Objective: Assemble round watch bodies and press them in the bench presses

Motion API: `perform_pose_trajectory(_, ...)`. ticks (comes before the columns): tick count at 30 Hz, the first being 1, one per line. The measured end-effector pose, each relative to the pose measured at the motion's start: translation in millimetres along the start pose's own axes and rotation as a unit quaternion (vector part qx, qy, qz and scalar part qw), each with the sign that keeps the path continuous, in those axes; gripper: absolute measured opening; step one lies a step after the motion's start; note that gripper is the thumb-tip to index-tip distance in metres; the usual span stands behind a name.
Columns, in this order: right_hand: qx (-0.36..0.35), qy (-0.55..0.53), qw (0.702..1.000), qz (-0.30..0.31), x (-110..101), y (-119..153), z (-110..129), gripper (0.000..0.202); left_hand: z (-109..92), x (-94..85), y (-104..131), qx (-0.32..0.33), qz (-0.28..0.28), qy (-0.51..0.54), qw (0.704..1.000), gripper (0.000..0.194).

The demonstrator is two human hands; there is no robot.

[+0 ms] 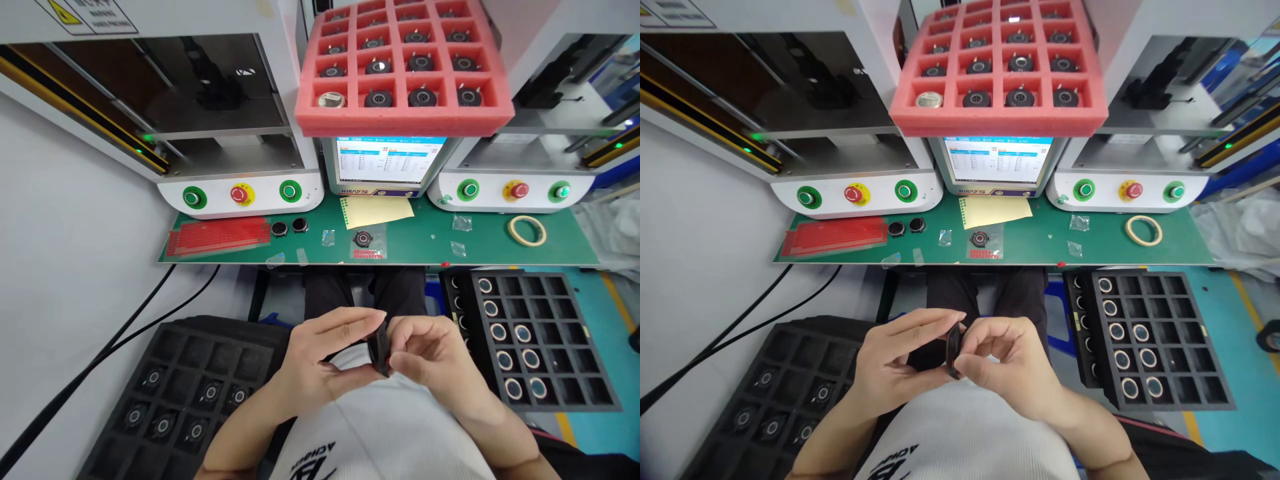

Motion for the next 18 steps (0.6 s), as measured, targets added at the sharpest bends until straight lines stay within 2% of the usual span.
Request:
perform_pose_trajectory(5, 0.001, -0.020, 1.000, -0.006, -0.3, -0.3, -3.5, 0.015, -3.3, -1.3, -1.6, 0.005, -0.002, 0.000, 1.000, 0.063)
perform_pose_trajectory(10, 0.029, -0.141, 0.989, -0.017, 0.0, -8.3, -17.1, 0.025, 2.4, -2.1, -5.6, 0.002, -0.019, -0.005, 1.000, 0.056)
perform_pose_trajectory(13, 0.028, -0.199, 0.980, 0.000, 1.9, -12.4, -15.5, 0.030, 22.5, 1.4, -7.4, -0.059, -0.020, 0.116, 0.991, 0.057)
perform_pose_trajectory(15, 0.013, -0.216, 0.976, 0.020, 1.6, -12.4, -8.7, 0.028, 39.1, 6.1, -7.4, -0.122, -0.023, 0.266, 0.956, 0.059)
perform_pose_trajectory(18, -0.027, -0.213, 0.977, -0.009, -9.8, -10.0, 2.0, 0.021, 53.0, 13.8, -7.5, -0.193, -0.033, 0.457, 0.868, 0.049)
Point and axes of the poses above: each hand's wrist, its own y-axis away from the middle knuckle, its own x-axis out of the palm, z = x × y, the point moved 7 cm from there along -y, towards the middle knuckle, and after that the axes turned 2 degrees about x, right-handed, at the moved point
